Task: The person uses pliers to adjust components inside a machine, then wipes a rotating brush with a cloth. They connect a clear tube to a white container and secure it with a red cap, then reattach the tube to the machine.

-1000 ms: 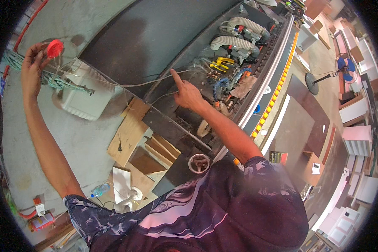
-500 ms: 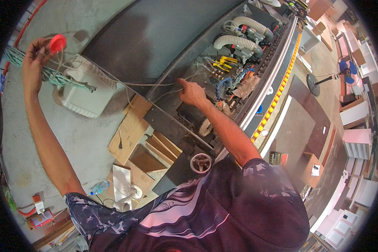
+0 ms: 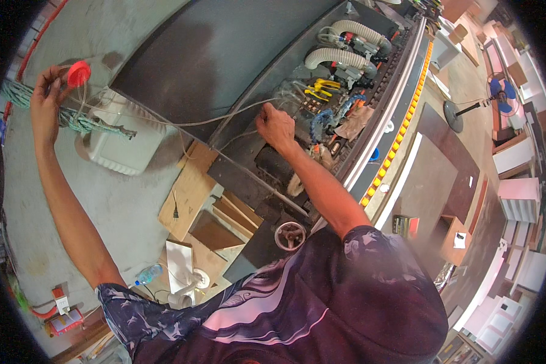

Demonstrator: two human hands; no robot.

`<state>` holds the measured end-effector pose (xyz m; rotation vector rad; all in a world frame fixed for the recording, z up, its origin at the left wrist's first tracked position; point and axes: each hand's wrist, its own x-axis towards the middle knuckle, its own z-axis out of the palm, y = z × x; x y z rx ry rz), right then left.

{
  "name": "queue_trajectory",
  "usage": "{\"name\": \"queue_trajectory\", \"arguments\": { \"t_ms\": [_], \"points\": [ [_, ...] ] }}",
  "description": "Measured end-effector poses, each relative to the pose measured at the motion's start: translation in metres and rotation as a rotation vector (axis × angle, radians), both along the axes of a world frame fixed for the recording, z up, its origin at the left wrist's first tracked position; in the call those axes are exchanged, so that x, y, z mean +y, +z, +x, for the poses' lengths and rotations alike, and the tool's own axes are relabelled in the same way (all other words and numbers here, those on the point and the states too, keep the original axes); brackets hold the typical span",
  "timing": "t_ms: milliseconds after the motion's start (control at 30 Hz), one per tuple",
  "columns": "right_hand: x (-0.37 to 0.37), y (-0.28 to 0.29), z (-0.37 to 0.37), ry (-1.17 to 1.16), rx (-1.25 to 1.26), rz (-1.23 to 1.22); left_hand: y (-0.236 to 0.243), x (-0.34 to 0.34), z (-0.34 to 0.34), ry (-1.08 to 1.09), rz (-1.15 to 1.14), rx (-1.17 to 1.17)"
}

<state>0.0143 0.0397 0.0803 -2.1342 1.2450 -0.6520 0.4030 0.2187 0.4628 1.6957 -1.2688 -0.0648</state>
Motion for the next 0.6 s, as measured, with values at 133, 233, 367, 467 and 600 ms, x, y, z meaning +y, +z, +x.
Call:
{"name": "queue_trajectory", "arguments": {
  "t_ms": [133,233,367,467,600],
  "points": [
    [-0.013,-0.016,0.004,-0.148,0.177,0.044,0.000,0.001,0.011,-0.054,0.023,0.036],
    [-0.018,-0.033,0.000,-0.171,0.165,-0.024,-0.002,-0.001,0.012,-0.040,0.017,0.040],
    [-0.028,-0.030,-0.004,-0.185,0.211,0.131,0.001,-0.001,-0.005,0.026,0.030,-0.013],
    [-0.026,-0.024,-0.006,-0.294,0.143,0.136,0.000,0.001,-0.006,0.006,0.020,-0.003],
    [-0.019,-0.030,-0.005,-0.275,0.080,0.091,0.002,0.001,-0.007,0.056,0.038,-0.028]
  ]
}}
